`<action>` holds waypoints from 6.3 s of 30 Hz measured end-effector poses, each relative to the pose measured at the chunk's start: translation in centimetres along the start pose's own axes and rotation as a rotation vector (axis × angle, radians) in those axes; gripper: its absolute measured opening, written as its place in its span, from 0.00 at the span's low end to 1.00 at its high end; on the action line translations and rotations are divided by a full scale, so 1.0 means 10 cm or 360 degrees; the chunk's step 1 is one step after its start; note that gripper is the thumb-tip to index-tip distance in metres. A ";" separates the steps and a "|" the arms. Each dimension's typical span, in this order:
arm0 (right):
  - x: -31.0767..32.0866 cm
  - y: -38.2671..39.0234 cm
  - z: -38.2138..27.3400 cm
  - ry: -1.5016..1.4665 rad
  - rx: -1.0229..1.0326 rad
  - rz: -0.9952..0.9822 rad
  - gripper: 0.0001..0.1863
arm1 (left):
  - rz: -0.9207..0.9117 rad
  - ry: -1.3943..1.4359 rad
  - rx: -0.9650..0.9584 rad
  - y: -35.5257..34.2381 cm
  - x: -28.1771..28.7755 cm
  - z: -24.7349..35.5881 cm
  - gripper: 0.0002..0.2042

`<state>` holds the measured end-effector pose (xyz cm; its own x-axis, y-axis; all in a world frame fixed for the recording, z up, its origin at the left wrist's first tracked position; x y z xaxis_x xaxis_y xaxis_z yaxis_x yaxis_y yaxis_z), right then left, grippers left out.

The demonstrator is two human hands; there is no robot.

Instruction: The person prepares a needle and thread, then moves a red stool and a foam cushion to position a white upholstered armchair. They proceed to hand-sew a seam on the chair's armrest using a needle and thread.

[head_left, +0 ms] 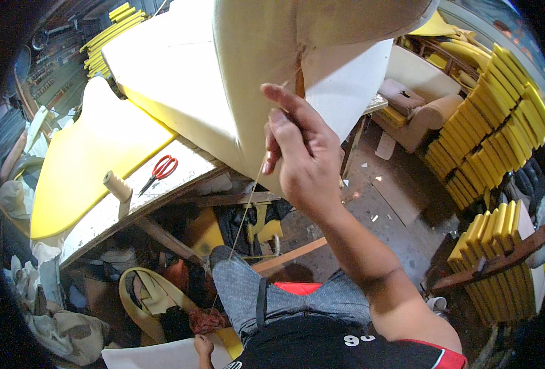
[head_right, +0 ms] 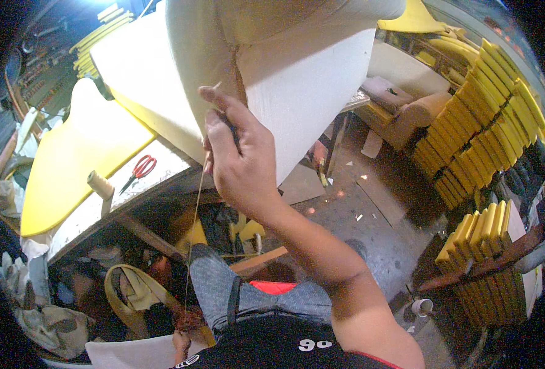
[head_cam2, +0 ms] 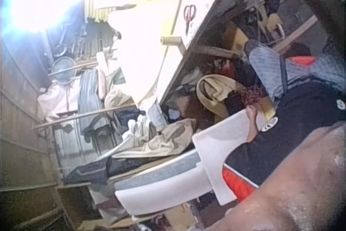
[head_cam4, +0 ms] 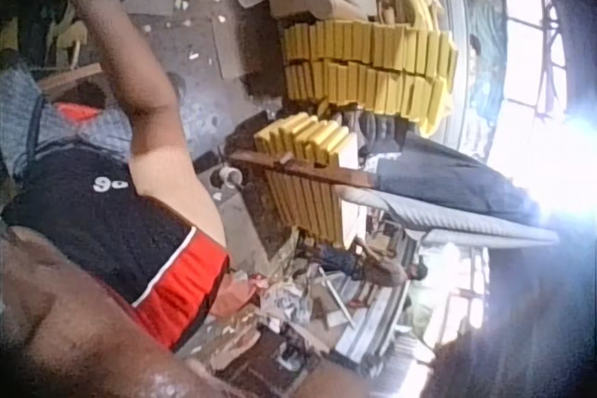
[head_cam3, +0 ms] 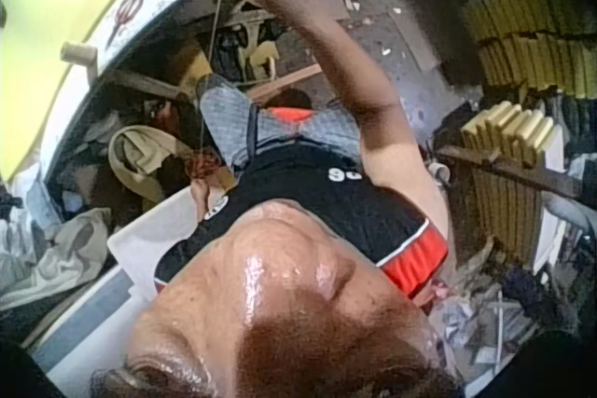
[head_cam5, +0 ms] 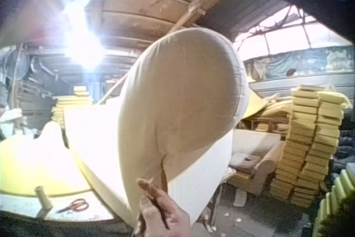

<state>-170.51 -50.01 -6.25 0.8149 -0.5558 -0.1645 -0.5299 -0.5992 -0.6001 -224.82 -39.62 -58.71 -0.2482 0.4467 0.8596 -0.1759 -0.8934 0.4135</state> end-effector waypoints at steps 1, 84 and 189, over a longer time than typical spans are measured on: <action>0.01 -0.07 0.05 0.0170 0.0078 -0.0013 0.16 | 0.0062 0.0110 -0.0072 0.00 0.08 0.24 0.05; 0.70 -0.40 -0.35 0.1619 0.1314 0.0031 0.08 | -0.0272 0.2013 -0.2489 1.15 3.40 6.70 0.07; 0.49 -0.39 -0.73 0.2519 0.0877 0.0009 0.15 | -0.1113 0.2578 -0.2161 1.66 2.99 6.67 0.11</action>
<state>-166.15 -54.56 0.97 -0.3924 -0.7561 0.5237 -0.1119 -0.5259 -0.8431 -171.65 -44.36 -6.11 -0.0833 0.8687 -0.4882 -0.7381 -0.3829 -0.5555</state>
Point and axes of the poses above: each hand's wrist, its own y-axis away from the middle knuckle, its own x-axis out of the back of the hand, z = x × y, the point moved 1 cm from there along -y, towards the middle knuckle, and after that the axes turned 11 degrees about -z, right-handed, at the moved point
